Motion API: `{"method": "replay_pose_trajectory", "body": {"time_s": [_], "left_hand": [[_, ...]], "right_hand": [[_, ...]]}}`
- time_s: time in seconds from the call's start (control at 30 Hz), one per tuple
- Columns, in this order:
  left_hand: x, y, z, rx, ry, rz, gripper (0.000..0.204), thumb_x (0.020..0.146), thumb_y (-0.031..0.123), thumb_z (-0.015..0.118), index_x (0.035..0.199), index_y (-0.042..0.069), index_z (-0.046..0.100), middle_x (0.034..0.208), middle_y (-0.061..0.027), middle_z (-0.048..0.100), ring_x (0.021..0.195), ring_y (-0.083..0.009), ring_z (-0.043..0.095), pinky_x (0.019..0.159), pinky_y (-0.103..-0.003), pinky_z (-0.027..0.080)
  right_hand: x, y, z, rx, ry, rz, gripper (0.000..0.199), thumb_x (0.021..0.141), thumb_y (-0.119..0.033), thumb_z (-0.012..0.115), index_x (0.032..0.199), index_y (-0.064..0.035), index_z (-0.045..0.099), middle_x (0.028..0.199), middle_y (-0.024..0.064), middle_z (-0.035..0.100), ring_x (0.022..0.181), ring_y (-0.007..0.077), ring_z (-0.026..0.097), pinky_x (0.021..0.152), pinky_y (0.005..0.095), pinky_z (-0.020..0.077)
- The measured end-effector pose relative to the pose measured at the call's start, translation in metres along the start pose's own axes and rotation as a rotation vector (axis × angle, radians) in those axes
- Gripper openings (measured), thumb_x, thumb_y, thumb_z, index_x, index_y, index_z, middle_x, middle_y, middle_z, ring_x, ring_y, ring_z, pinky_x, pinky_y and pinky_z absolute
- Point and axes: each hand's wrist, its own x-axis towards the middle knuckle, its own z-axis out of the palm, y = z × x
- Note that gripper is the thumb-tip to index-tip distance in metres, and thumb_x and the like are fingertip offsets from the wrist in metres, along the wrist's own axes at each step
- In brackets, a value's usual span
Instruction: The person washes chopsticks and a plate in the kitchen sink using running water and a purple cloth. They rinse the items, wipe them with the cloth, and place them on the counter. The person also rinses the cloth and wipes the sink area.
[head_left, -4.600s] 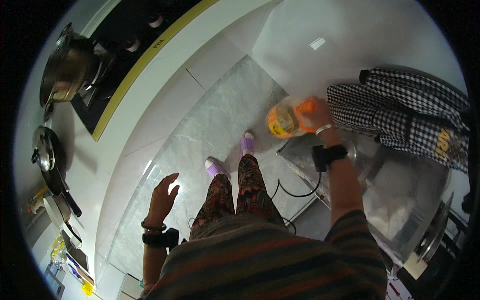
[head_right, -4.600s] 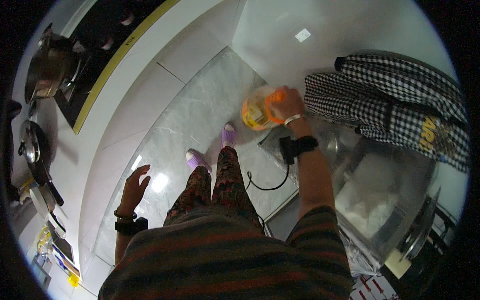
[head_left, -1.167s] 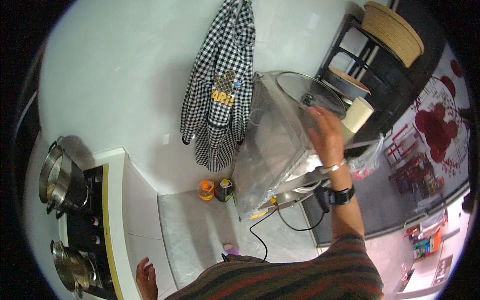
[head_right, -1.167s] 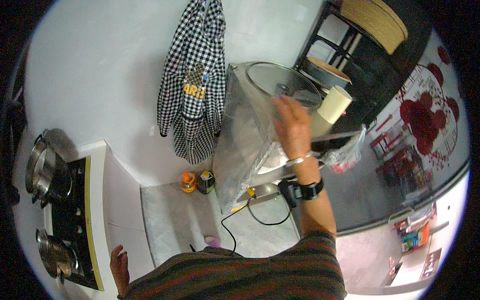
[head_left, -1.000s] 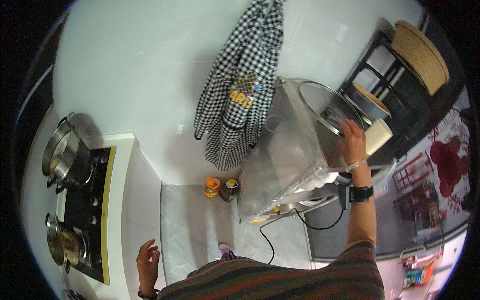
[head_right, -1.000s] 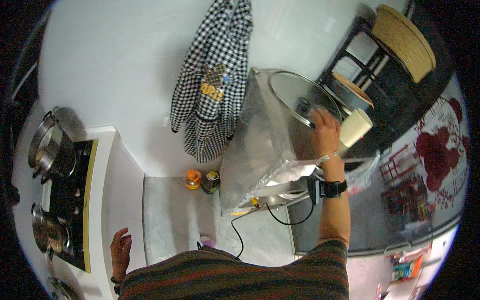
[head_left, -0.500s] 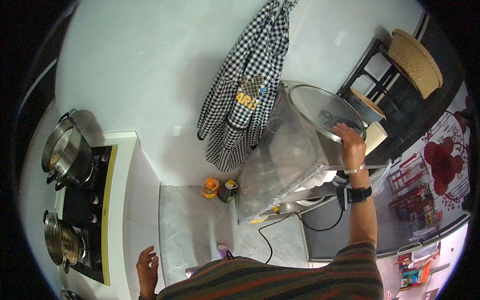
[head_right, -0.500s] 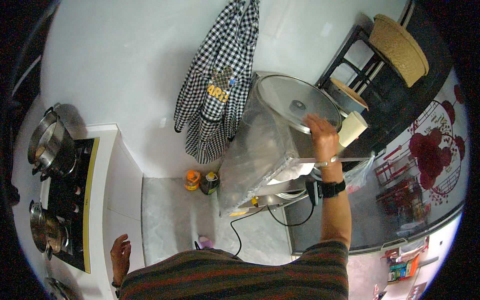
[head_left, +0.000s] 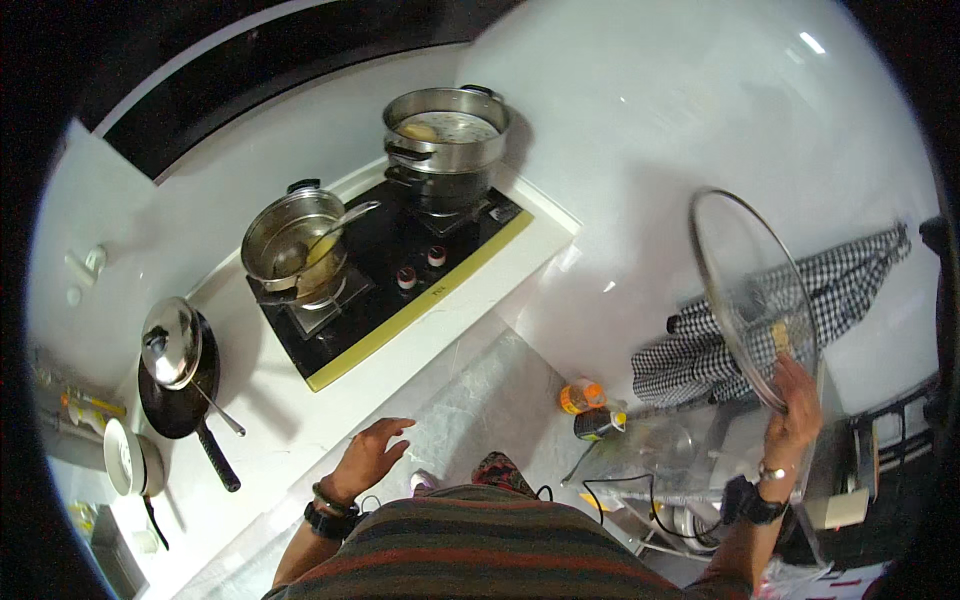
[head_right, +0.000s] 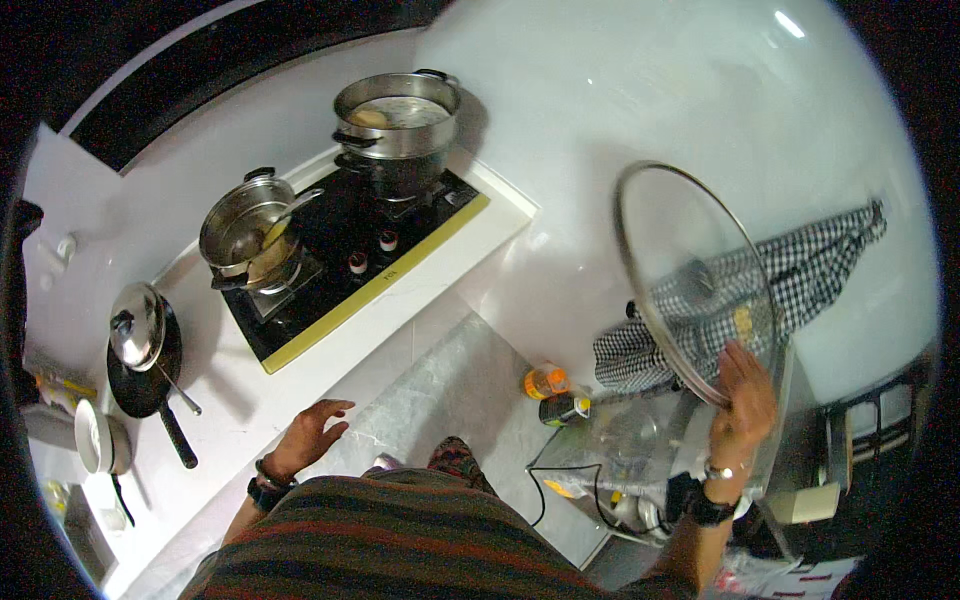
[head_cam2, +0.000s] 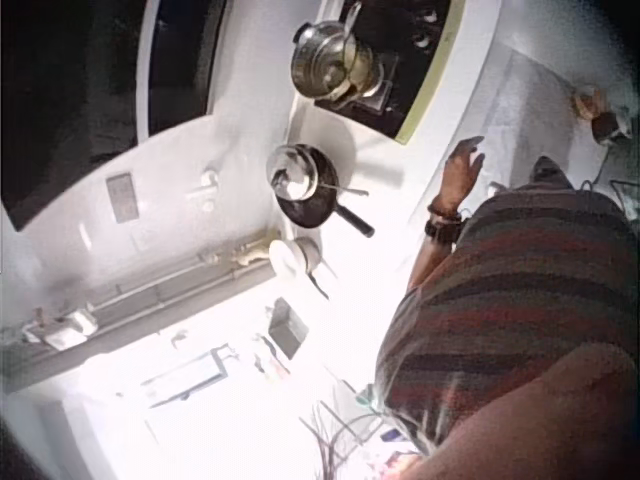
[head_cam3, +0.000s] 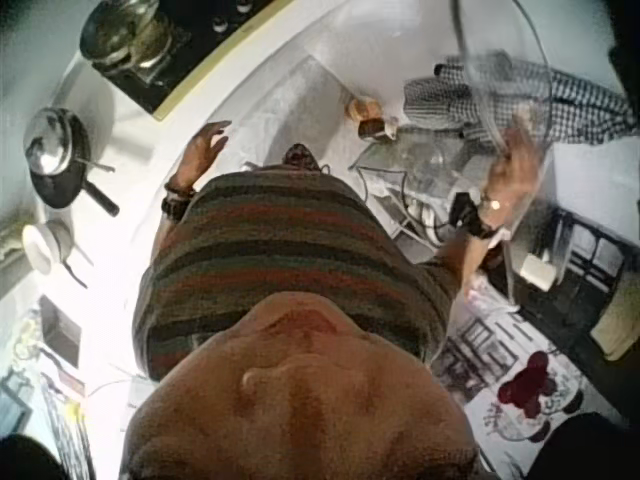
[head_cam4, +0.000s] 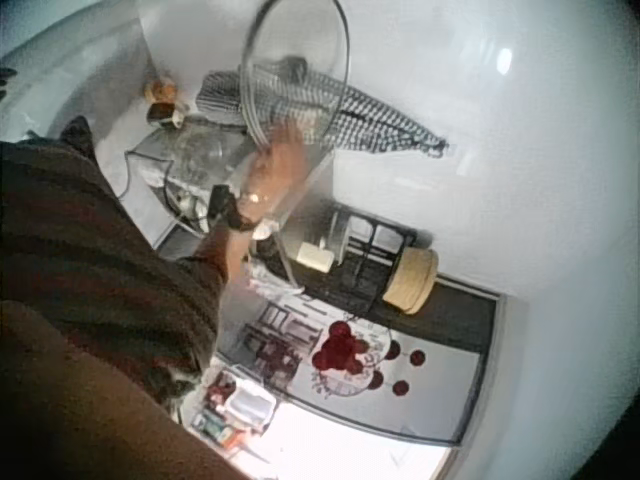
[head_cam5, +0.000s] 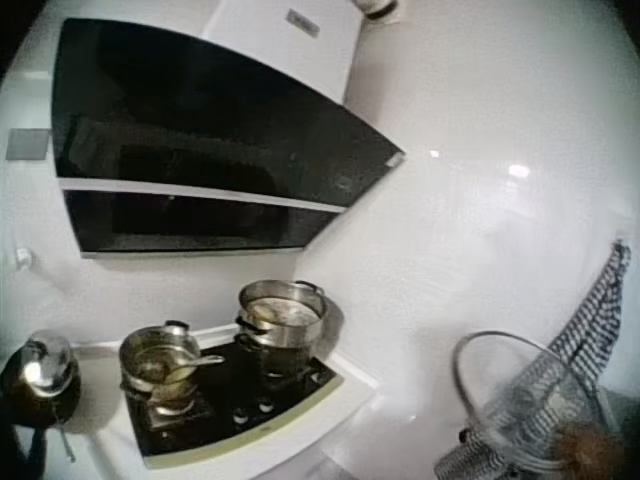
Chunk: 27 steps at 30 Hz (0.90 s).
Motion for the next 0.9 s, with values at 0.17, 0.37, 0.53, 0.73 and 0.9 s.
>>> {"method": "replay_pose_trajectory", "body": {"time_s": [0.17, 0.37, 0.53, 0.73, 0.9], "left_hand": [[-0.039, -0.023, -0.017, 0.016, 0.179, -0.177, 0.034, 0.084, 0.005, 0.065, 0.117, 0.004, 0.059, 0.108, -0.0152, 0.064, 0.094, -0.0270, 0.065, 0.080, -0.036, 0.053], [-0.052, -0.024, -0.006, 0.023, 0.463, -0.360, 0.034, 0.081, 0.003, 0.065, 0.115, 0.004, 0.059, 0.105, -0.0151, 0.064, 0.092, -0.0289, 0.065, 0.079, -0.038, 0.052], [-0.026, -0.003, 0.015, 0.057, 0.629, -0.490, 0.036, 0.081, 0.002, 0.065, 0.116, 0.005, 0.057, 0.103, -0.0164, 0.064, 0.093, -0.0302, 0.065, 0.077, -0.039, 0.053], [-0.012, 0.025, 0.036, 0.073, 0.757, -0.620, 0.036, 0.081, 0.001, 0.064, 0.116, 0.005, 0.057, 0.104, -0.0163, 0.064, 0.093, -0.0307, 0.065, 0.076, -0.039, 0.053], [-0.016, 0.037, 0.048, 0.103, 0.822, -0.749, 0.035, 0.082, 0.001, 0.063, 0.117, 0.004, 0.057, 0.104, -0.0161, 0.064, 0.092, -0.0306, 0.065, 0.076, -0.039, 0.053]], "right_hand": [[0.098, -0.022, 0.101, 0.336, 0.094, -0.113, 0.019, 0.087, -0.009, 0.056, 0.100, -0.0011, 0.068, 0.101, 0.0135, 0.069, 0.099, 0.0287, 0.066, 0.085, 0.0379, 0.0531], [0.223, -0.061, 0.239, 0.669, 0.098, 0.382, 0.015, 0.089, -0.014, 0.063, 0.097, -0.0023, 0.068, 0.096, 0.0128, 0.070, 0.088, 0.0213, 0.068, 0.081, 0.0308, 0.0535], [0.318, -0.089, 0.326, 1.516, 0.352, 0.434, 0.022, 0.088, -0.012, 0.064, 0.103, 0.0035, 0.062, 0.097, 0.0136, 0.069, 0.090, 0.0240, 0.067, 0.084, 0.0345, 0.0529], [0.363, -0.089, 0.398, 2.024, 0.249, 0.716, 0.036, 0.090, -0.008, 0.059, 0.122, 0.0052, 0.047, 0.118, 0.0190, 0.058, 0.109, 0.0283, 0.059, 0.095, 0.0371, 0.0483], [0.371, -0.092, 0.470, 2.447, 0.048, 0.935, 0.033, 0.090, -0.008, 0.060, 0.120, 0.0028, 0.049, 0.116, 0.0166, 0.059, 0.109, 0.0275, 0.058, 0.097, 0.0369, 0.0495]]}}
